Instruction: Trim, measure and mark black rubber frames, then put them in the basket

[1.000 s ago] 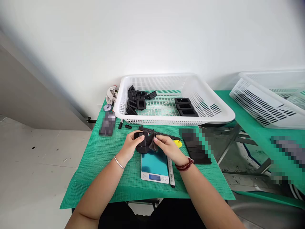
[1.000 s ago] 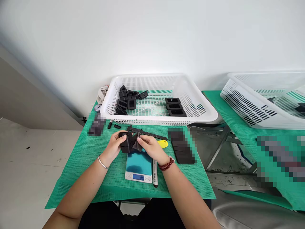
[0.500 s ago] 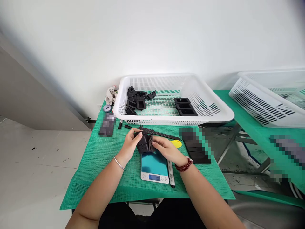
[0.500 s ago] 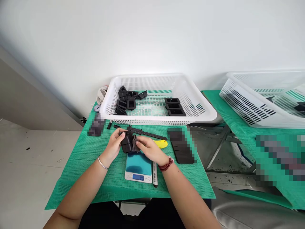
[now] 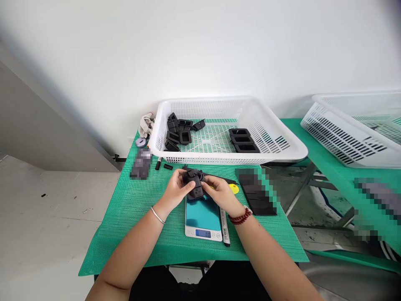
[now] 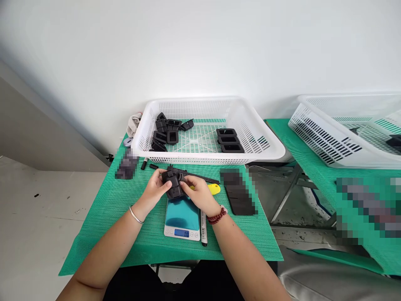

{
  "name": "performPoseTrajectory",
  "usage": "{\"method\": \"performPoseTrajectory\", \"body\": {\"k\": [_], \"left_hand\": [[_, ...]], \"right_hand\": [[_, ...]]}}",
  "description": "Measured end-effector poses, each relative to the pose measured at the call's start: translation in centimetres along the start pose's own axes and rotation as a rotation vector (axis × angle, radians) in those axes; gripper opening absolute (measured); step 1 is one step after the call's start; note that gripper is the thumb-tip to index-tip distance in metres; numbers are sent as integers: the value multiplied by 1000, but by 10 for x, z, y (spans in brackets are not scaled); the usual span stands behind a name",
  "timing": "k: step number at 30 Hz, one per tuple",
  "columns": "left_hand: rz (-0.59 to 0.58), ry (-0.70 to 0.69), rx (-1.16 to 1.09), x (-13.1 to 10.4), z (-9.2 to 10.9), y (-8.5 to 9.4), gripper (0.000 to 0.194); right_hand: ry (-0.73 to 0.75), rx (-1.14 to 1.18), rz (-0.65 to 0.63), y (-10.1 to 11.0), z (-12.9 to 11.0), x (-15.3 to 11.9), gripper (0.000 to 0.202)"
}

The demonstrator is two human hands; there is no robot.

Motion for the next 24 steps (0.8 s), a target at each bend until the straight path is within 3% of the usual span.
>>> {"method": "performPoseTrajectory", "body": {"k": [8,19,24], "left_hand": [[-27,10,74,0,-1,-1,41],[-128,51,94,-5,-2,-4,37],[-111,95,11,-3,-10,-3,40]], "right_hand": [[50,-167,116,6,-2,0,30],[123,-293,166,7,-10,-2,36],[153,-296,147,5,-11,-1,30]]}}
Point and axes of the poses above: each hand's wrist, its own x-axis towards the middle knuckle, its own y-axis out of the back of the hand, z = x × y, the point moved 5 cm from there along x, towards the middle knuckle, and after that the axes turned 8 degrees about y, right-handed, at the moved point
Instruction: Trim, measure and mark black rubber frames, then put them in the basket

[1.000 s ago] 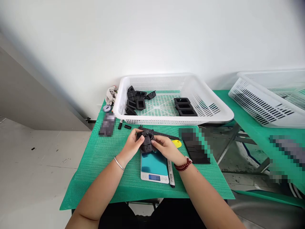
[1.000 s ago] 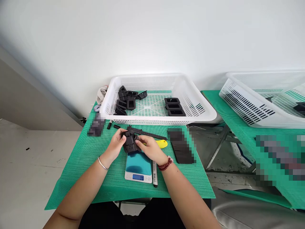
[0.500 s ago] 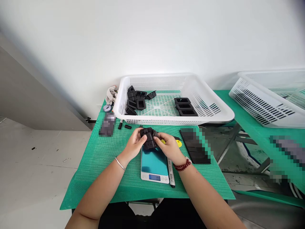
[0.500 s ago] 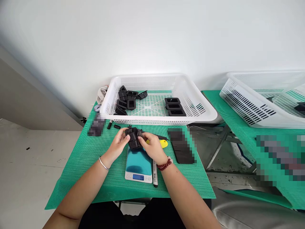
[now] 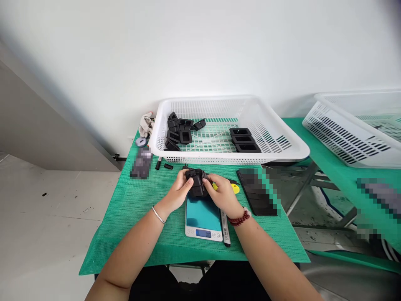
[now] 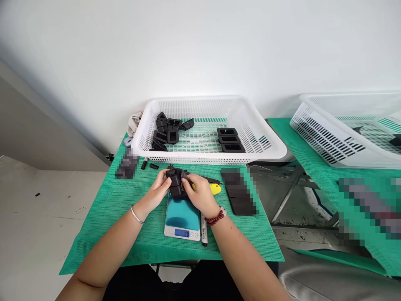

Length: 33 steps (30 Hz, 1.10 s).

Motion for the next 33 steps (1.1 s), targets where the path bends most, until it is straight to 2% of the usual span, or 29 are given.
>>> {"method": "performPoseTrajectory", "body": {"k": [6,14,18,23,29,33], "left_hand": [[21,-54,-17,3,-1,1,41],[-24,-47,5,1,-1,-4,39],[-1,-57,-45,2,0,-2,39],[12,-80,-75,2,3,0,37],[-5,-118,83,-1,7,-6,44],[4,-117,71,-1,6,-6,43]], "right_hand": [[83,107,-63,-4,-4,2,17],[-8,-49,83,-3,-1,0,28],[54,26,5,-6,-4,1,26],[138,116,-92,-9,-8,2,15],[109,-71,43,-9,-3,1,24],[104,-93,36,-11,-1,1,27]]}}
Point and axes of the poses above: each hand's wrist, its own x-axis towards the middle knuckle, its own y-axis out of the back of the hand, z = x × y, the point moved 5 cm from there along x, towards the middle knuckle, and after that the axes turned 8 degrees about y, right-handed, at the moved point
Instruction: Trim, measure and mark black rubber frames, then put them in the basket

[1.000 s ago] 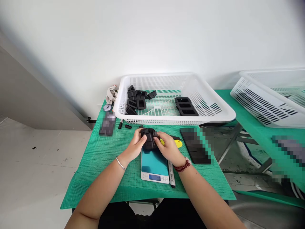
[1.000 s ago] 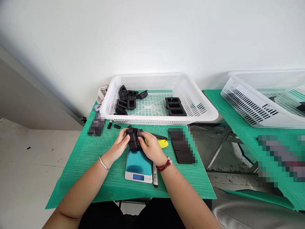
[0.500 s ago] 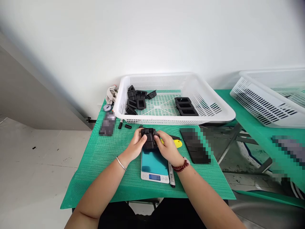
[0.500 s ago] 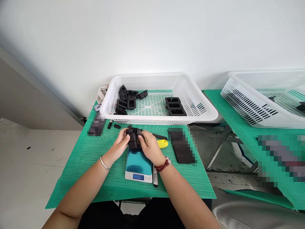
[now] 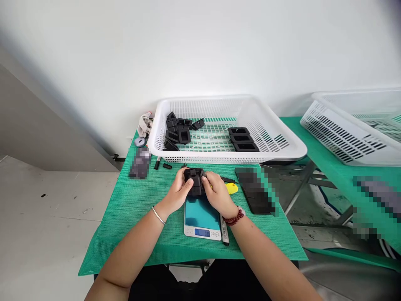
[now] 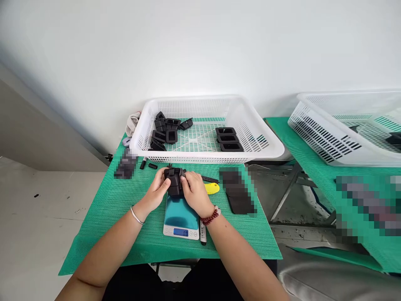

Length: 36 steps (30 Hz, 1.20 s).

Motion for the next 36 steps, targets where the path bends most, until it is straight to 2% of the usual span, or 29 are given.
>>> {"method": "performPoseTrajectory", "body": {"k": [7,10,14,17,21,26,30,36], "left_hand": [[44,52,-195,3,-8,6,39],[32,34,-130,2,-5,5,39],[45,-40,65,0,4,0,43],[49,-56,127,-1,7,-3,44],[55,-58,110,-1,5,-3,42],[83,0,-44,1,-1,3,40],[79,25,-151,2,-3,5,37],[46,-14,-51,1,-2,-1,40]], "right_hand": [[32,280,-126,-4,-4,0,11],[4,265,-92,-4,-3,0,14],[-99,228,6,-5,2,-1,22],[-159,264,26,-7,5,-2,26],[-180,269,22,-4,6,-1,30],[-54,286,-15,-4,-2,2,22],[-14,313,-32,-6,-6,1,16],[-155,283,26,-5,3,-1,24]]}}
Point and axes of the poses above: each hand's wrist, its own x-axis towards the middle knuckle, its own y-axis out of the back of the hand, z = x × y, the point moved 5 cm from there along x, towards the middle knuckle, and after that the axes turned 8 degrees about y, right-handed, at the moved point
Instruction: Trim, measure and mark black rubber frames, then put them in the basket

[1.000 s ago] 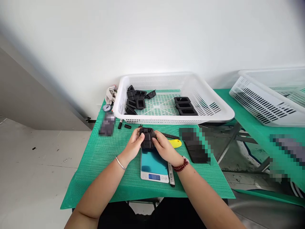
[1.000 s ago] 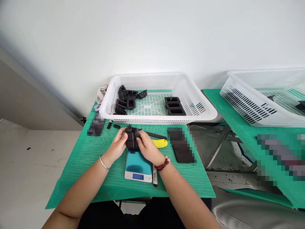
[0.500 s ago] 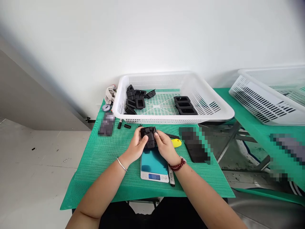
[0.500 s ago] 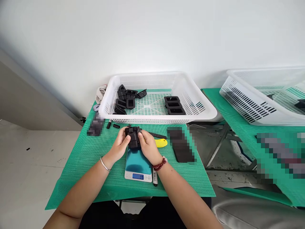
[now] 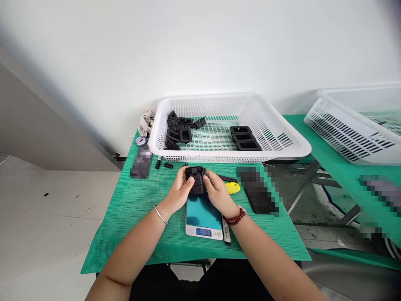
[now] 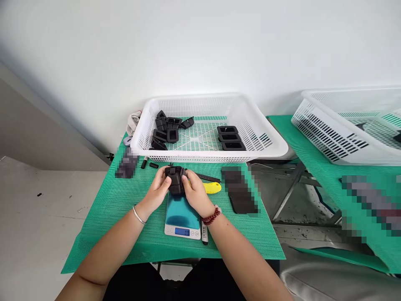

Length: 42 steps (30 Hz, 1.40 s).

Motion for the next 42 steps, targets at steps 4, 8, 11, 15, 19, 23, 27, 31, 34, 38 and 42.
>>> {"method": "performPoseTrajectory", "body": {"k": [4,8,11,15,19,23,27,31,34,38,42], "left_hand": [[1,4,43,-1,-1,-2,43],[29,15,-36,0,-4,4,41],[65,1,-69,2,-5,10,40],[32,0,-48,2,-5,8,39],[-1,15,29,0,-3,4,43],[44,9,11,-1,1,8,42],[83,2,-19,-1,6,14,43],[92,-6,-45,0,8,15,40],[86,3,-34,0,7,15,39],[72,7,9,0,2,15,41],[21,-3,103,-2,1,12,42]], "right_hand": [[-46,-7,34,2,2,0,30],[72,26,-38,2,-9,3,26],[142,60,-149,0,-14,4,19],[133,-51,-86,0,-9,2,19],[52,-206,61,0,-5,-2,29],[10,-116,106,4,-7,-3,33],[-89,59,145,11,-2,-2,36],[-78,140,16,3,-4,0,33],[-15,125,-42,-1,-9,1,31],[81,13,-73,-3,-13,1,26],[147,-232,-33,1,-14,1,17]]}}
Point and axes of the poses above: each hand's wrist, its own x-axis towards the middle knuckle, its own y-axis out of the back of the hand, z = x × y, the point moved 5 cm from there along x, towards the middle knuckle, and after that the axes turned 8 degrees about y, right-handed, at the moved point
